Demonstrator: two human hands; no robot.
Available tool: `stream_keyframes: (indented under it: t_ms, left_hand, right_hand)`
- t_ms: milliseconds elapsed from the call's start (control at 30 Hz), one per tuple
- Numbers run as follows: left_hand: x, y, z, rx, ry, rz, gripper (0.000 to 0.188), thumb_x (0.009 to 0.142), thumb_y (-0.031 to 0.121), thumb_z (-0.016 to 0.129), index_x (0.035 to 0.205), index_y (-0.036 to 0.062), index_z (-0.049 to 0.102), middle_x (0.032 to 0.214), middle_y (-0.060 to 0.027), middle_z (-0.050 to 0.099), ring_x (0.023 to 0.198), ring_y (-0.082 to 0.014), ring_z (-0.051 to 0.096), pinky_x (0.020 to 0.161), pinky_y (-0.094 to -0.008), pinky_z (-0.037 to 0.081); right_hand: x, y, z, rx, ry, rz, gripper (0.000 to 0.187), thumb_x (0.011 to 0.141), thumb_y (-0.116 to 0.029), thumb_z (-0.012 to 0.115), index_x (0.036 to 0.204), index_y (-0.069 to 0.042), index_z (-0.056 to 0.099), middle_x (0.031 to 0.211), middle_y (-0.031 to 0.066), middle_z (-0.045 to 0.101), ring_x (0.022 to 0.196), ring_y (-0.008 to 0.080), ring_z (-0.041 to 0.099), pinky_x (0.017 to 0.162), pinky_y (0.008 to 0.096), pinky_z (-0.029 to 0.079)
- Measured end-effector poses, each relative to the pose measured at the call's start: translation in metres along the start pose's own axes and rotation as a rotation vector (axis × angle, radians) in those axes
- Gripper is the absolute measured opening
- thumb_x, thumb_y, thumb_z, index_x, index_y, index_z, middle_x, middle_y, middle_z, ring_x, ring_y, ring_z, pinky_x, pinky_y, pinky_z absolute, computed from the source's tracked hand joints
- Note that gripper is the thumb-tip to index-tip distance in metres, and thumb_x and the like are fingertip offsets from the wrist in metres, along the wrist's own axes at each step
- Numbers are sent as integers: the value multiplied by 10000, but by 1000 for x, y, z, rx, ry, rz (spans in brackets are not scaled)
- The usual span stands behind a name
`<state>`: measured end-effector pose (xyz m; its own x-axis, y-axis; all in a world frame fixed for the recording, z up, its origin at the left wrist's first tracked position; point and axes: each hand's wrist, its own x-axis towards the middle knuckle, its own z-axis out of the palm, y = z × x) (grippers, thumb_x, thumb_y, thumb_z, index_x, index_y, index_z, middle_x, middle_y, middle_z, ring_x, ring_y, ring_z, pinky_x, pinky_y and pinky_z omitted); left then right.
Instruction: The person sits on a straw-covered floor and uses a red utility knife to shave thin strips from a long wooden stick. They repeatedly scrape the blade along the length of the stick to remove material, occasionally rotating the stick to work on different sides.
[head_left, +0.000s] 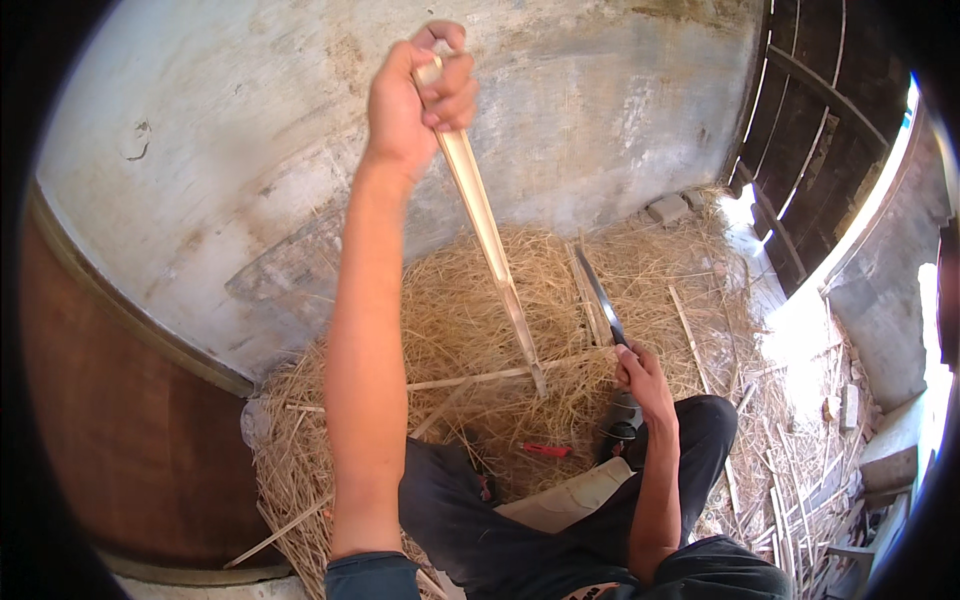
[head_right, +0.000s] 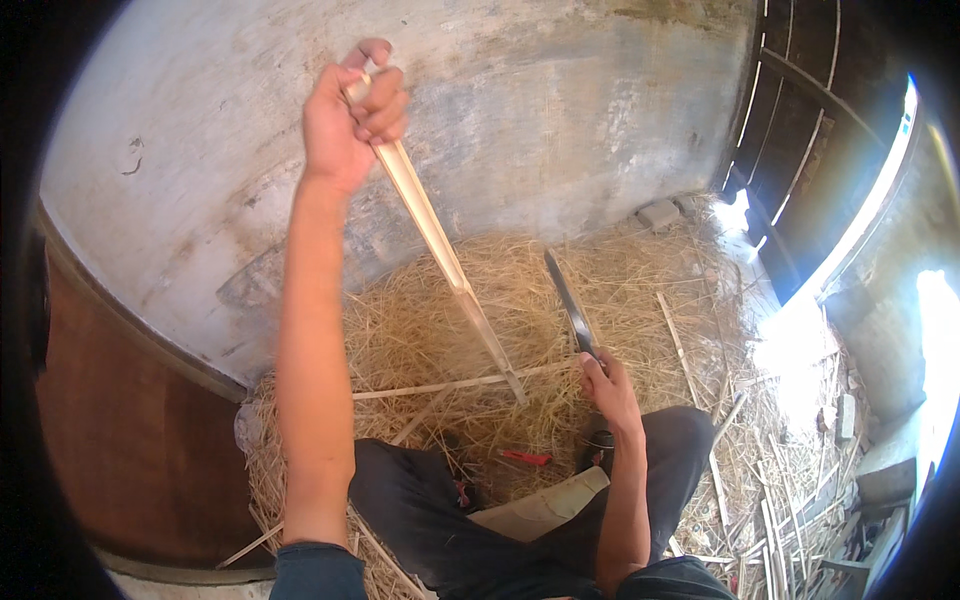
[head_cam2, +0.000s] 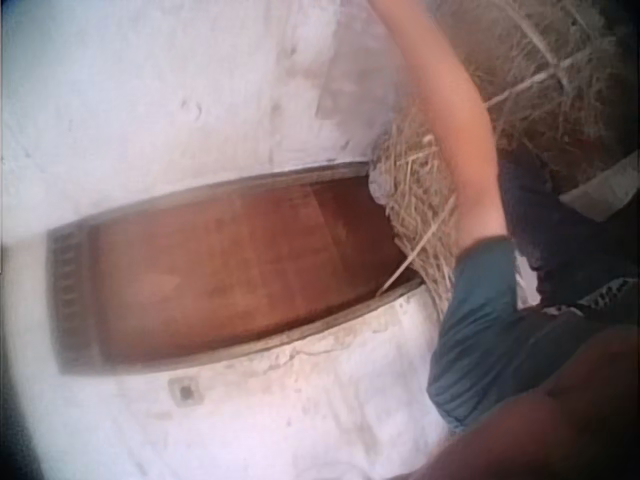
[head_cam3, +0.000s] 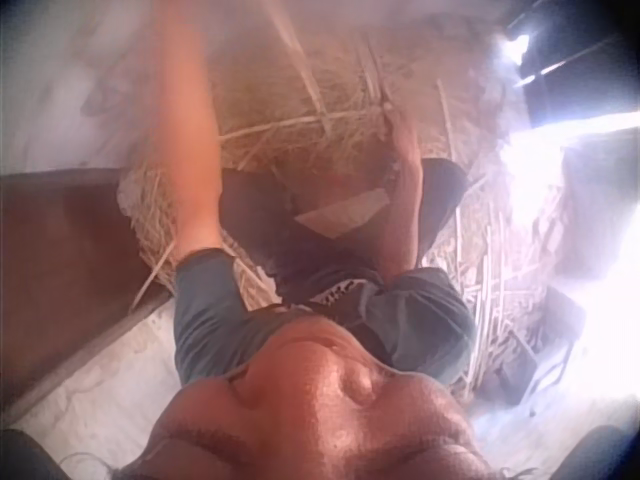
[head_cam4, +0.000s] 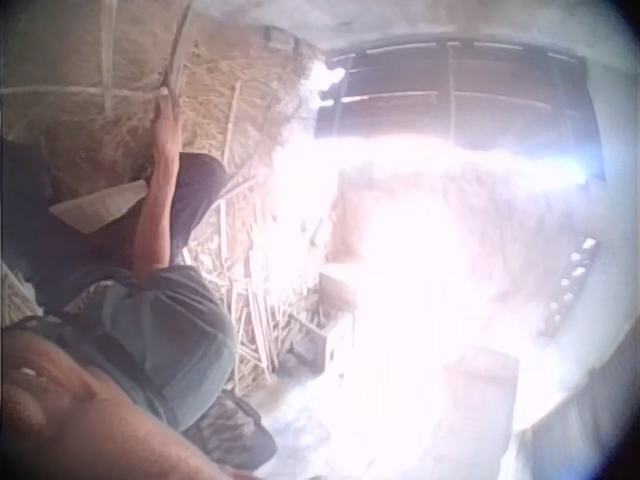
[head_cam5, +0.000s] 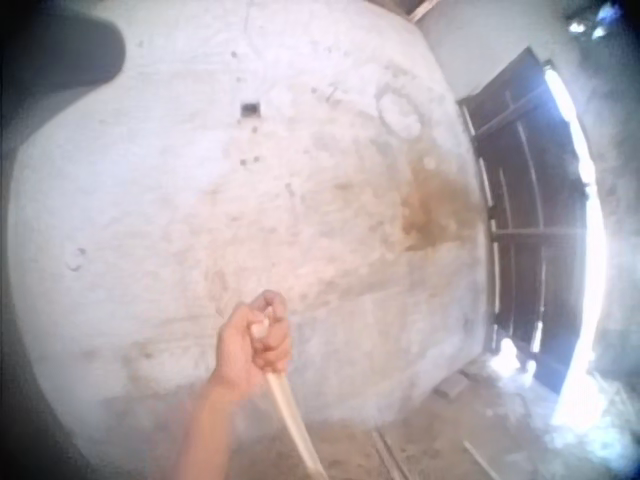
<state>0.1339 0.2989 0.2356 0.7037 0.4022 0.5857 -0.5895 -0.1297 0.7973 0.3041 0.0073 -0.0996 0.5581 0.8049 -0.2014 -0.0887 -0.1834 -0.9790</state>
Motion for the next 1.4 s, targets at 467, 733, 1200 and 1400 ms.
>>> stream_keyframes:
  t_ms: [467, 733, 1200, 1400]
  left_hand:
    - [-13, -24, 35, -33, 19, -18, 149, 1000, 260, 396, 954, 149, 483, 580, 91, 251, 486, -48, 191, 455, -248, 192]
    - [-14, -21, 49, -48, 52, 69, 207, 970, 163, 390, 1138, 145, 509, 629, 62, 302, 479, -49, 224, 454, -243, 218]
    - [-7, -23, 42, -24, 21, 58, 236, 918, 109, 375, 1116, 167, 489, 637, 60, 300, 474, -43, 214, 441, -238, 190]
    - [-12, -29, 38, -64, -9, 58, 178, 919, 128, 392, 1073, 171, 470, 622, 62, 289, 470, -46, 207, 435, -239, 179]
  right_hand:
    - [-59, -52, 97, 618, -190, -46, 408, 1163, -416, 374, 1091, -52, 544, 727, -35, 412, 560, 71, 360, 497, 250, 307]
    - [-62, -64, 106, 632, -71, -173, 417, 1163, -428, 362, 1042, -63, 523, 699, -33, 404, 549, 69, 365, 486, 246, 306]
    - [-56, -62, 107, 868, 82, -394, 412, 1157, -442, 358, 992, -91, 494, 697, -26, 409, 538, 89, 350, 472, 264, 296]
    - [-44, -56, 97, 462, -163, 33, 393, 1146, -432, 398, 1039, -80, 538, 690, -35, 405, 525, 75, 339, 469, 255, 271]
